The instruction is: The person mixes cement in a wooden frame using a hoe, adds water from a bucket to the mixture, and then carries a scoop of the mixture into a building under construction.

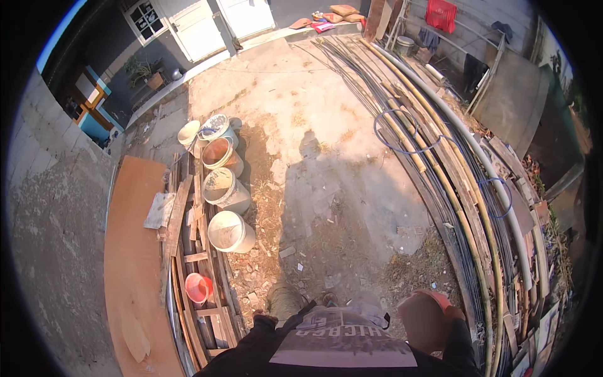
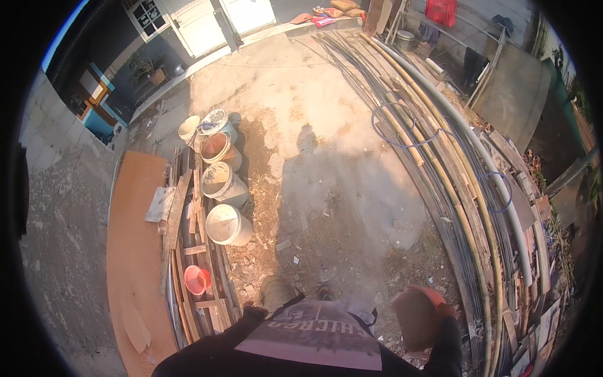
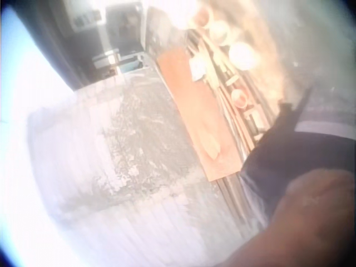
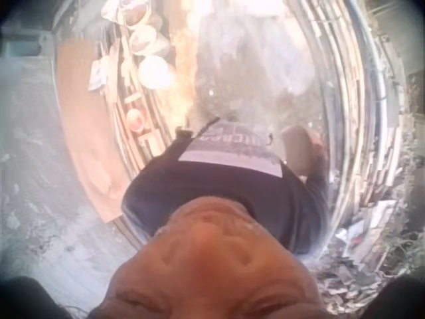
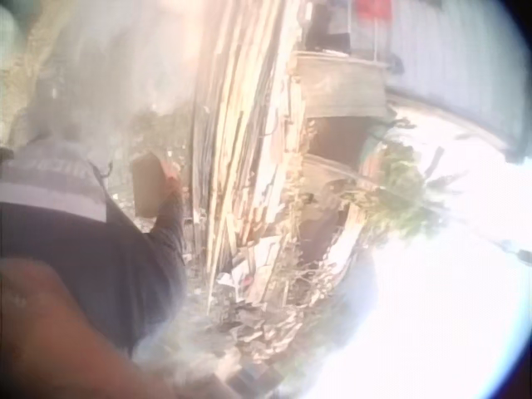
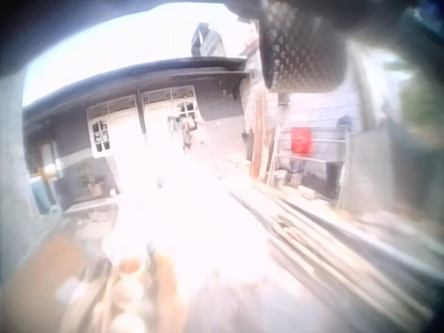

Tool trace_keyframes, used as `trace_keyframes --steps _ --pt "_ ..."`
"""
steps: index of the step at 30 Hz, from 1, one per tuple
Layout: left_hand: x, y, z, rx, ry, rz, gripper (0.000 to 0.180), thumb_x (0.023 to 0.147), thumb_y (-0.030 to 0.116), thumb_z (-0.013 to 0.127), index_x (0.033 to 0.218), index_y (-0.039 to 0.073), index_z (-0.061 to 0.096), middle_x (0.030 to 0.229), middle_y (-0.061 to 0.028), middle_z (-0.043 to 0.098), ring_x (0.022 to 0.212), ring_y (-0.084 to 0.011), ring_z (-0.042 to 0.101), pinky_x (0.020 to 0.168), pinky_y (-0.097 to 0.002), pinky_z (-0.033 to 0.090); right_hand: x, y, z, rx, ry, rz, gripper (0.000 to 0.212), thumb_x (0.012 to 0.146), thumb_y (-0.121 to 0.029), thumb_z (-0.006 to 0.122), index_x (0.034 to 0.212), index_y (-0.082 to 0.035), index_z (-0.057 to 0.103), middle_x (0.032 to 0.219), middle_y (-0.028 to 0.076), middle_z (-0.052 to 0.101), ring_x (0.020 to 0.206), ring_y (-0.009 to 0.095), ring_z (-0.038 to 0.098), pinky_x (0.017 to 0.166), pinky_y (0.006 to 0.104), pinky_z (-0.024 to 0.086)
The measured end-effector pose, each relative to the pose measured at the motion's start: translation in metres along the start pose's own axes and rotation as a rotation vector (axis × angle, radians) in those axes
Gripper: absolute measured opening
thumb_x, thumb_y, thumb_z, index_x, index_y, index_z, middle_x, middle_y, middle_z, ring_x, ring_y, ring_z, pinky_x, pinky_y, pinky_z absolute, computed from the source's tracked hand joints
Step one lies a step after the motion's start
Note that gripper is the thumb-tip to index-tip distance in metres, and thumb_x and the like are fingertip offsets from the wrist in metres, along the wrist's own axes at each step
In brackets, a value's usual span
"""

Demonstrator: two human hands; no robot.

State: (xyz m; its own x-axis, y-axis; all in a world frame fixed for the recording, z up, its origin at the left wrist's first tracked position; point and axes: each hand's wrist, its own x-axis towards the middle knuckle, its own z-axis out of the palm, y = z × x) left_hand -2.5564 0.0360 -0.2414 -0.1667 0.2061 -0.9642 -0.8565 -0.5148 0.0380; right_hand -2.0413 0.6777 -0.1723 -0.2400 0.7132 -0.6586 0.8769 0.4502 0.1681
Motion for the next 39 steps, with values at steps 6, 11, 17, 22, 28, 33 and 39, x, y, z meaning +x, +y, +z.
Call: trace_keyframes --steps 6,11,17,22,28,33,39 --pt "0.046 0.112 0.148 0.042 0.162 0.232 0.029 0.086 0.039 0.050 0.078 0.013 0.039 0.058 -0.0009 0.035 0.051 -0.0189 0.039 0.064 -0.0375 0.045 0.042 -0.157 -0.103 0.030 -0.203 -0.191 0.037 0.080 -0.037 0.058 0.107 -0.014 0.068 0.107 0.018 0.068 0.102 0.038 0.065 0.086 0.0482 0.052" --pt "0.081 0.173 0.280 -0.115 -0.215 0.060 0.031 0.084 0.037 0.056 0.068 0.014 0.046 0.057 0.0026 0.042 0.050 -0.0192 0.046 0.062 -0.0395 0.044 0.143 -0.231 -0.170 0.053 -0.235 -0.162 0.037 0.078 -0.033 0.061 0.108 -0.013 0.066 0.106 0.019 0.067 0.102 0.037 0.064 0.087 0.0469 0.051" --pt "0.094 0.276 0.459 -0.063 0.081 0.315 0.043 0.085 0.037 0.047 0.056 0.020 0.021 0.049 0.0027 0.025 0.045 -0.0168 0.023 0.055 -0.0362 0.033 0.313 -0.374 -0.354 0.020 -0.148 -0.230 0.038 0.076 -0.029 0.064 0.110 -0.012 0.064 0.105 0.019 0.066 0.103 0.036 0.063 0.088 0.0453 0.050" --pt "0.115 0.351 0.592 0.001 0.329 0.131 0.041 0.085 0.047 0.043 0.094 0.008 0.045 0.087 -0.0076 0.051 0.091 -0.0158 0.045 0.087 -0.0422 0.033 0.460 -0.561 -0.565 0.062 -0.013 -0.427 0.041 0.074 -0.025 0.067 0.112 -0.012 0.062 0.104 0.020 0.066 0.104 0.036 0.063 0.089 0.0440 0.050" --pt "0.209 0.476 0.724 0.135 0.112 0.072 0.048 0.085 0.050 0.043 0.105 0.009 0.055 0.105 -0.0184 0.059 0.098 -0.0267 0.056 0.093 -0.0500 0.039 0.582 -0.750 -0.742 -0.035 0.327 -0.486 0.036 0.075 -0.024 0.068 0.109 -0.013 0.061 0.105 0.018 0.064 0.102 0.035 0.063 0.086 0.0455 0.050" --pt "0.215 0.555 0.802 -0.458 0.384 0.196 0.029 0.082 0.045 0.051 0.081 0.017 0.043 0.066 -0.0058 0.039 0.055 -0.0231 0.043 0.060 -0.0426 0.040 0.568 -0.946 -0.901 -0.154 0.190 -0.418 0.025 0.086 -0.028 0.064 0.106 -0.014 0.064 0.122 0.013 0.061 0.111 0.030 0.062 0.087 0.0435 0.053" --pt "0.224 0.655 1.043 -0.692 0.471 0.187 0.020 0.081 0.035 0.057 0.081 0.017 0.047 0.052 -0.0029 0.034 0.042 -0.0197 0.031 0.045 -0.0348 0.030 0.711 -1.057 -1.046 -0.196 0.322 -0.605 0.021 0.079 -0.023 0.060 0.096 -0.011 0.061 0.092 0.018 0.064 0.088 0.038 0.064 0.075 0.0519 0.051"
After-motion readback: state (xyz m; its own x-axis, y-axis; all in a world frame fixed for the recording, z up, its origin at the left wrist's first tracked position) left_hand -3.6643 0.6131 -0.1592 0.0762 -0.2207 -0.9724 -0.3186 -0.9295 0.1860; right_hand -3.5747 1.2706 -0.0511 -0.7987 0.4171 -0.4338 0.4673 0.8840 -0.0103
